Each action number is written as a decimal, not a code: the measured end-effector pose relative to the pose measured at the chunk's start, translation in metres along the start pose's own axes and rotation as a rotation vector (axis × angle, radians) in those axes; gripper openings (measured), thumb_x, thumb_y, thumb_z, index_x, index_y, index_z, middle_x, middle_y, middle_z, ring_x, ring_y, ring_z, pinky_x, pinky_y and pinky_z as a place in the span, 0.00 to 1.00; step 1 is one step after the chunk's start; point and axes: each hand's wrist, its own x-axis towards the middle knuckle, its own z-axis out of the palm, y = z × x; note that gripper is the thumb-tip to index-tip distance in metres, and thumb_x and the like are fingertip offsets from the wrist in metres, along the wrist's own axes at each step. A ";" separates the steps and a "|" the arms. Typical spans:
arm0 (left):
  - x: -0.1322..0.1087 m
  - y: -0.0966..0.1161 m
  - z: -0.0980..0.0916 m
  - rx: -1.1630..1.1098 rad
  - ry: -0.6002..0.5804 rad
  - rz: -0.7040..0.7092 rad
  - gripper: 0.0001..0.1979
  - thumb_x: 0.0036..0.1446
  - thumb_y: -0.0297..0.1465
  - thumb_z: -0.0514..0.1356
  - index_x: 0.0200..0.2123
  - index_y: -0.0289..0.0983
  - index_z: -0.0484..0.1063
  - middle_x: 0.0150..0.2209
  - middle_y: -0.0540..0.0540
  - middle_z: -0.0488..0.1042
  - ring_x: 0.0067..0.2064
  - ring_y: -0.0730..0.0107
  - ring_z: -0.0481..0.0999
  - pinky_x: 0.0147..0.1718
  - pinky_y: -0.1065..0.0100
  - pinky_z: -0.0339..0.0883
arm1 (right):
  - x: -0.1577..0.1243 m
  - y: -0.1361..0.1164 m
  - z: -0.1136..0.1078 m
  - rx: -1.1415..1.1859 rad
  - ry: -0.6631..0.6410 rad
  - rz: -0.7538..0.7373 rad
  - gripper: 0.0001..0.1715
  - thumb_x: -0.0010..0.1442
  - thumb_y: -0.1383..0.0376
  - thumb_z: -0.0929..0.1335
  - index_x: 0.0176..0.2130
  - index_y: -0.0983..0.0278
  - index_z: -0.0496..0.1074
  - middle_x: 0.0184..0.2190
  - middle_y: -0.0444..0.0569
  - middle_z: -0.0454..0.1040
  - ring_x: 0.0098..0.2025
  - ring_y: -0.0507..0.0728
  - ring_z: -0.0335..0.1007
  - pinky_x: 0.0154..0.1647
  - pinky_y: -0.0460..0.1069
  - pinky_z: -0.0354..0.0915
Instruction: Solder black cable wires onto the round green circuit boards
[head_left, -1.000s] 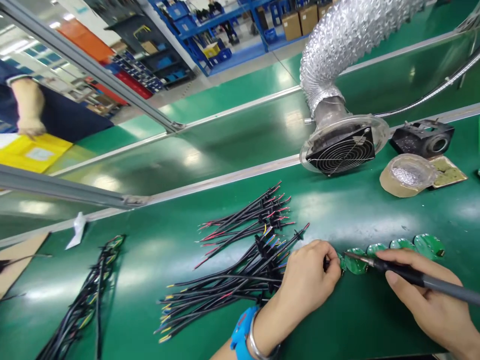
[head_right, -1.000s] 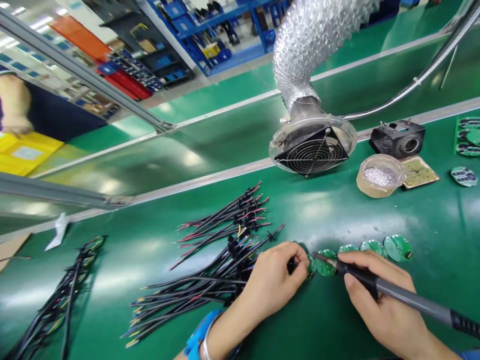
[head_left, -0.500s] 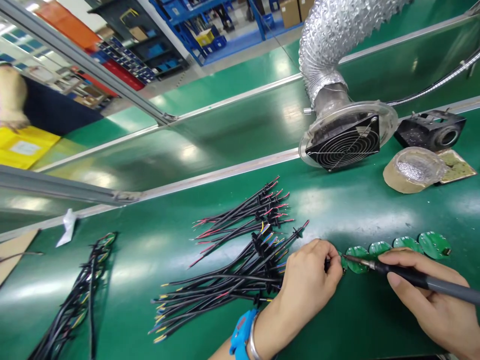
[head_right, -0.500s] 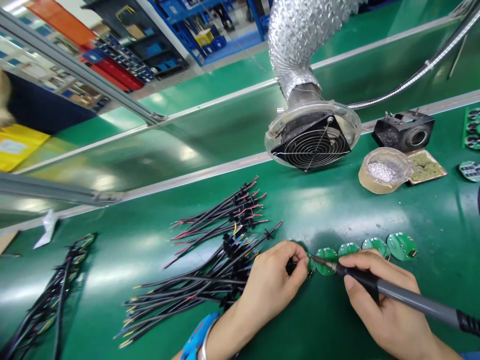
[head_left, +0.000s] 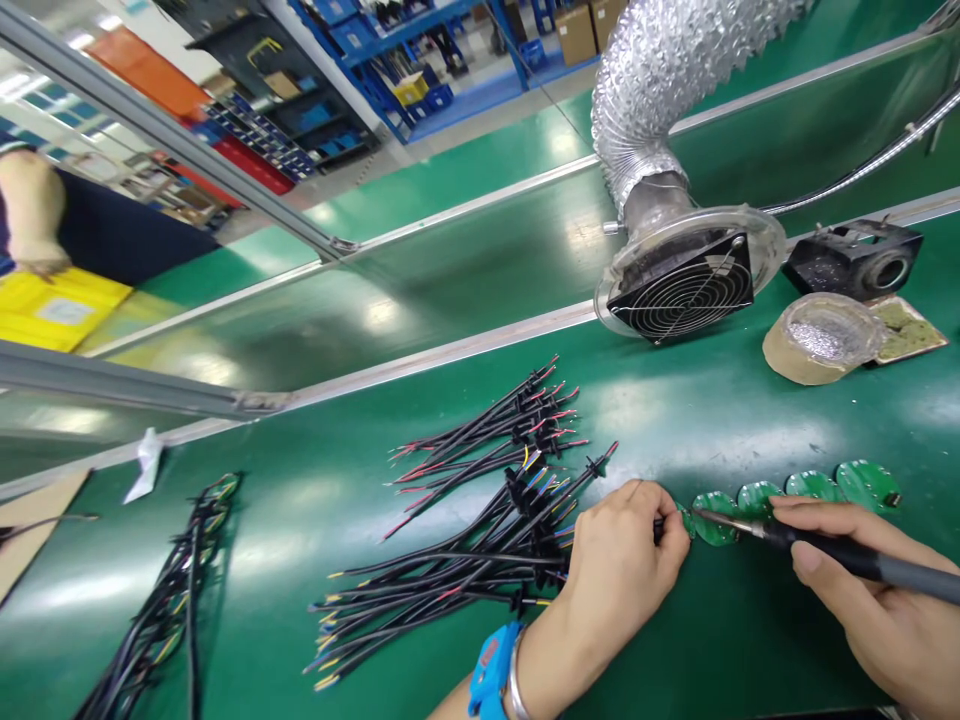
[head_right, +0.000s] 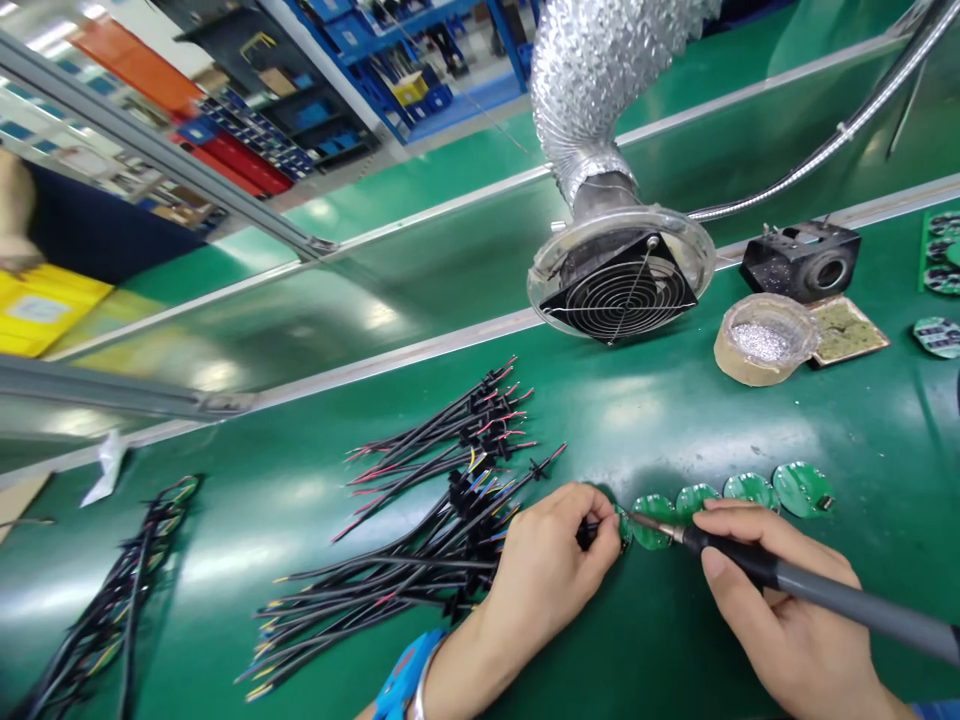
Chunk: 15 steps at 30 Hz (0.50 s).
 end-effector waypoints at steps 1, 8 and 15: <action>0.000 0.000 0.000 0.006 0.007 0.002 0.05 0.55 0.26 0.58 0.28 0.39 0.71 0.28 0.49 0.77 0.30 0.67 0.76 0.30 0.68 0.64 | -0.002 0.001 0.001 -0.011 0.008 0.008 0.08 0.61 0.58 0.69 0.39 0.58 0.77 0.38 0.47 0.82 0.37 0.57 0.81 0.38 0.47 0.78; 0.000 0.001 0.000 0.037 0.013 0.007 0.05 0.55 0.25 0.58 0.27 0.39 0.71 0.28 0.49 0.77 0.29 0.67 0.76 0.29 0.68 0.64 | -0.011 -0.002 0.010 -0.051 0.016 -0.027 0.09 0.62 0.58 0.69 0.40 0.59 0.78 0.40 0.48 0.82 0.44 0.59 0.80 0.41 0.48 0.79; -0.001 0.000 0.002 0.046 0.019 0.016 0.05 0.55 0.26 0.58 0.28 0.39 0.71 0.28 0.49 0.77 0.29 0.67 0.76 0.29 0.68 0.64 | -0.008 -0.006 0.011 -0.054 0.037 -0.100 0.07 0.61 0.62 0.69 0.40 0.59 0.77 0.39 0.47 0.82 0.43 0.59 0.81 0.40 0.49 0.79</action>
